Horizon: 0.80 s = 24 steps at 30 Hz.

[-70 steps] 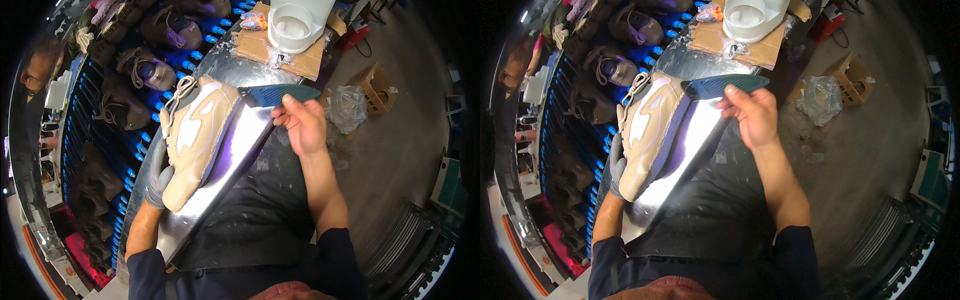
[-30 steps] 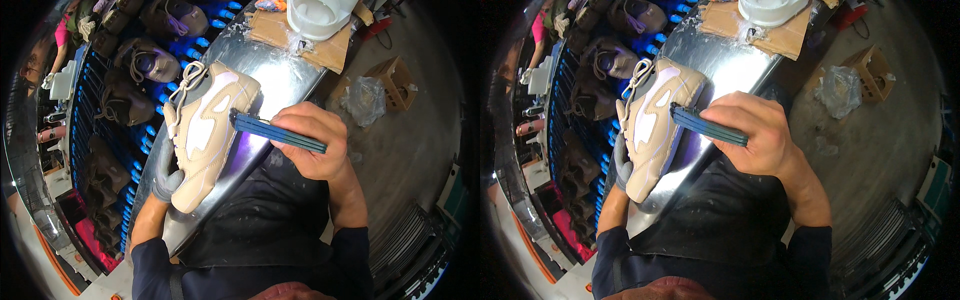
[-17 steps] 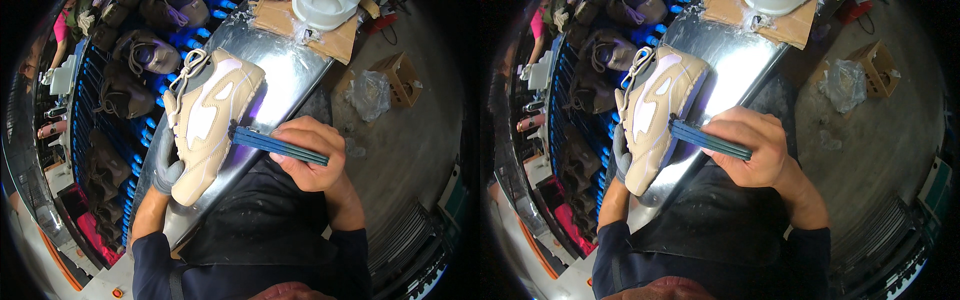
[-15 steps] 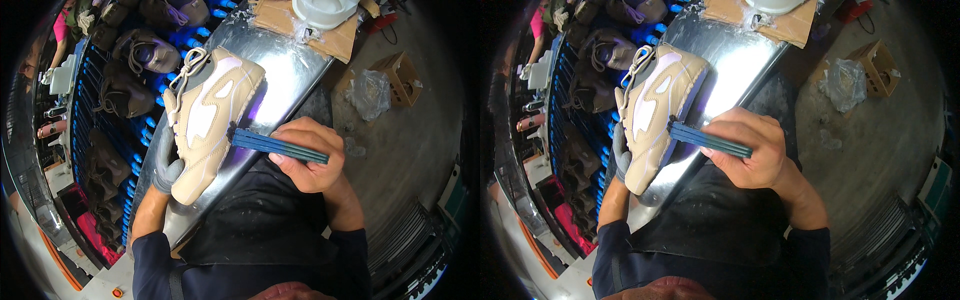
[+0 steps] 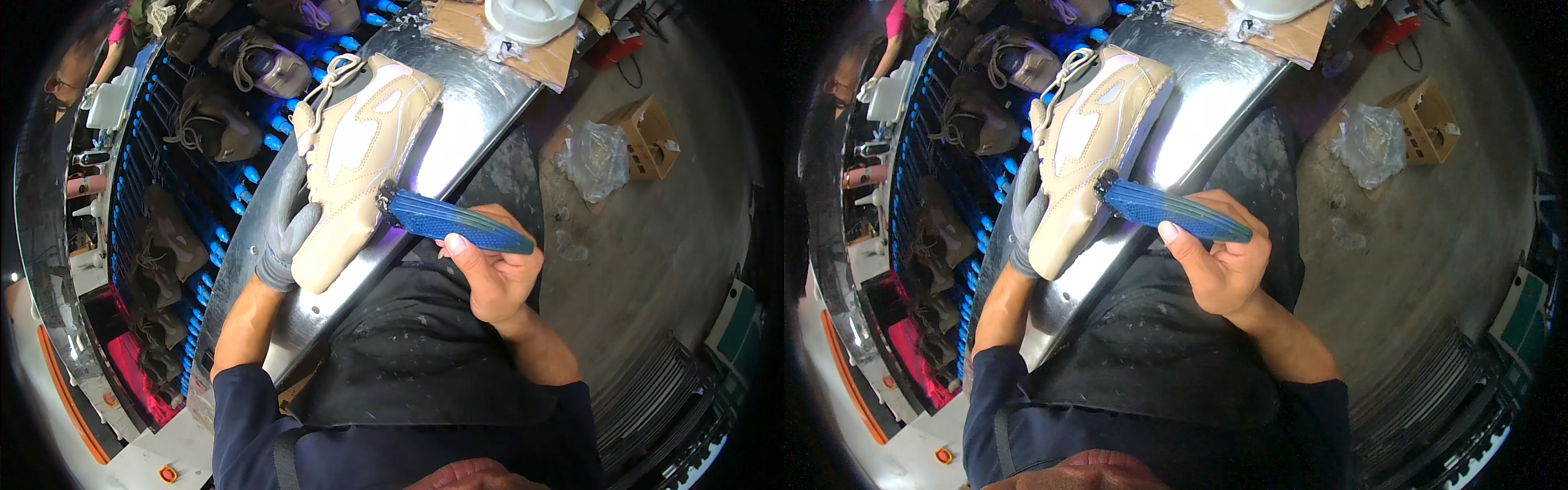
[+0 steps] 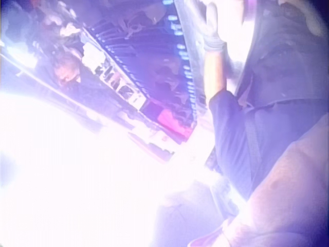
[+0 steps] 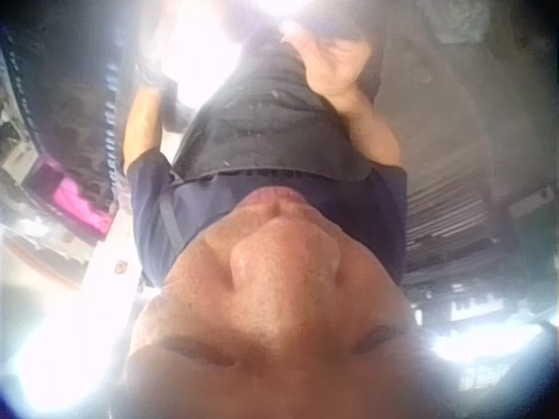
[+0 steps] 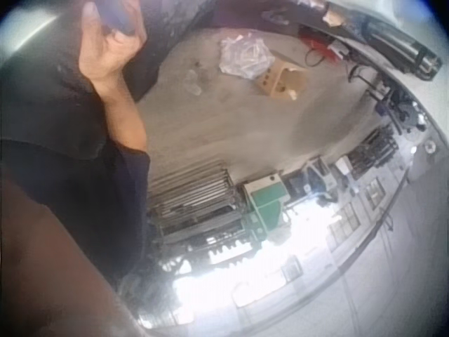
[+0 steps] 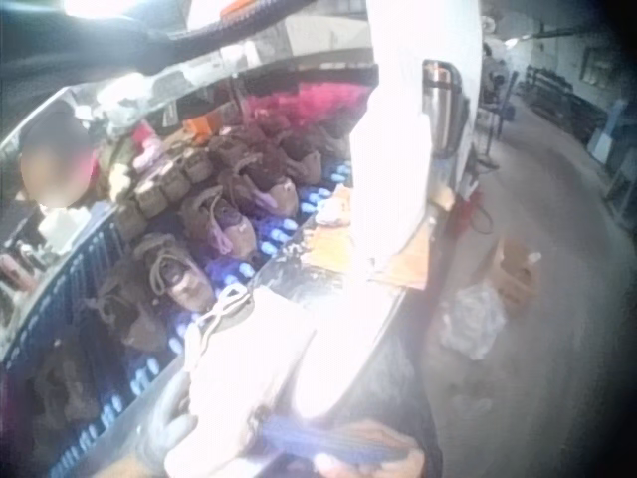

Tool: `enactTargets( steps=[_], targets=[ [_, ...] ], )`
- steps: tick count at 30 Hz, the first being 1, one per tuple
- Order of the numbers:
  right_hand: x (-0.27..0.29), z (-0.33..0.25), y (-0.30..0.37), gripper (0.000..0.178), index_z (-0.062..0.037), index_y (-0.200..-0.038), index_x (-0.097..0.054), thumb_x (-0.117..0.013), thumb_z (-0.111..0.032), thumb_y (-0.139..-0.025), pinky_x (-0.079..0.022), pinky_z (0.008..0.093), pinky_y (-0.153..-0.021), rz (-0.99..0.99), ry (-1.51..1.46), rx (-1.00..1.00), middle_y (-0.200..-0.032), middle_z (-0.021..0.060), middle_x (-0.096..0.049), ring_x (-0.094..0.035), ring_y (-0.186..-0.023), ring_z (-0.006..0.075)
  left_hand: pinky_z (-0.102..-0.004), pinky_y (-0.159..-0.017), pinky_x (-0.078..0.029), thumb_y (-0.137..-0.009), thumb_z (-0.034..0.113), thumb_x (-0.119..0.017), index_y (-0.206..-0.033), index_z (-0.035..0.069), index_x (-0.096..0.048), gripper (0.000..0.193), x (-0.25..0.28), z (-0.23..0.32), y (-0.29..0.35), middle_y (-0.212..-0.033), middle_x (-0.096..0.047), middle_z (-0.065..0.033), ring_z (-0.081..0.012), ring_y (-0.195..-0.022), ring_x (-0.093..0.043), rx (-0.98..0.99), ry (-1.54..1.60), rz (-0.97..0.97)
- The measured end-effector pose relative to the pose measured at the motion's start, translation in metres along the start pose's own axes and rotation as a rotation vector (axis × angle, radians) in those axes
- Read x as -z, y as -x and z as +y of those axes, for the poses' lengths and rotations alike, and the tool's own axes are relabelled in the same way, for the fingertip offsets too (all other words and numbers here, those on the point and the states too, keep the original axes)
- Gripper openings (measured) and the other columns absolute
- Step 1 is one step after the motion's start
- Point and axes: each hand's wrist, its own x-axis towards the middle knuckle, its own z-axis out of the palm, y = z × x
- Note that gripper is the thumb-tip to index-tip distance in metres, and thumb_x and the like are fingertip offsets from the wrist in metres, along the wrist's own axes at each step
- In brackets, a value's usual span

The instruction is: The person scrubs a beige sneaker with a blue brush, repeatedly dipping the brush into a white liquid container and cleaning different areas of the shoe. The person handles multiple shoes on a conveyor belt, rotating each shoe to access different sides while scrubbing.

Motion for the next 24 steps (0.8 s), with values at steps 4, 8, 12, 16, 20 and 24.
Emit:
enactTargets(
  steps=[4, 8, 12, 16, 20, 24],
  targets=[
    [0.007, -0.009, -0.023, 0.015, 0.0084, -0.103, -0.073, -0.073, 0.001, -0.09, -0.049, 0.0219, -0.062, 0.011, 0.03, 0.033, -0.091, 0.0086, -0.072, -0.065, -0.075, 0.0079, -0.0415, -0.125, -0.03, -0.1, 0.033, -0.062, -0.165, -0.002, -0.025, 0.083, -0.001, 0.003, -0.003, -0.162, -0.042, -0.0187, -0.0288, -0.149, -0.042, -0.013, -0.054, -0.004],
    [0.006, -0.013, -0.031, 0.012, 0.0059, -0.099, -0.074, -0.076, 0.003, -0.087, -0.048, 0.0228, -0.061, -0.044, 0.119, 0.099, -0.088, 0.0077, -0.071, -0.064, -0.071, 0.0083, -0.0415, -0.126, -0.028, -0.101, 0.031, -0.06, -0.165, -0.003, -0.025, 0.08, -0.002, 0.003, -0.004, -0.163, -0.042, -0.0189, -0.0289, -0.15, -0.041, 0.002, -0.069, -0.007],
    [0.01, -0.022, -0.042, 0.012, 0.0051, -0.097, -0.073, -0.076, 0.004, -0.085, -0.05, 0.0265, -0.062, -0.165, 0.24, 0.263, -0.086, 0.0105, -0.07, -0.065, -0.07, 0.0132, -0.0417, -0.126, -0.027, -0.102, 0.034, -0.06, -0.165, -0.002, -0.025, 0.081, -0.004, 0.007, -0.004, -0.163, -0.041, -0.0189, -0.0291, -0.151, -0.04, -0.017, 0.075, -0.02],
    [0.011, -0.034, -0.053, 0.014, 0.004, -0.096, -0.073, -0.077, 0.004, -0.083, -0.051, 0.0281, -0.062, -0.265, 0.283, 0.342, -0.084, 0.0122, -0.07, -0.067, -0.068, 0.0178, -0.042, -0.126, -0.026, -0.102, 0.037, -0.061, -0.165, -0.003, -0.025, 0.082, 0.001, 0.001, -0.005, -0.164, -0.04, -0.0188, -0.0299, -0.152, -0.039, -0.03, 0.048, -0.027],
    [0.011, -0.041, -0.057, 0.018, 0.0029, -0.098, -0.073, -0.079, 0.002, -0.081, -0.053, 0.0297, -0.062, -0.361, 0.317, 0.366, -0.084, 0.0121, -0.071, -0.07, -0.069, 0.0203, -0.0425, -0.126, -0.028, -0.102, 0.037, -0.063, -0.165, -0.003, -0.025, 0.083, 0.001, -0.011, -0.003, -0.165, -0.039, -0.0191, -0.0304, -0.152, -0.039, -0.04, 0.128, 0.0],
    [0.012, -0.048, -0.057, 0.022, 0.0046, -0.1, -0.072, -0.079, 0.003, -0.08, -0.056, 0.0296, -0.062, -0.444, 0.35, 0.433, -0.089, 0.0154, -0.073, -0.073, -0.072, 0.0223, -0.0416, -0.123, -0.036, -0.102, 0.026, -0.058, -0.162, -0.002, -0.032, 0.07, -0.002, -0.006, -0.004, -0.16, -0.046, -0.0195, -0.0296, -0.146, -0.048, -0.085, 0.133, 0.005]
  ],
)
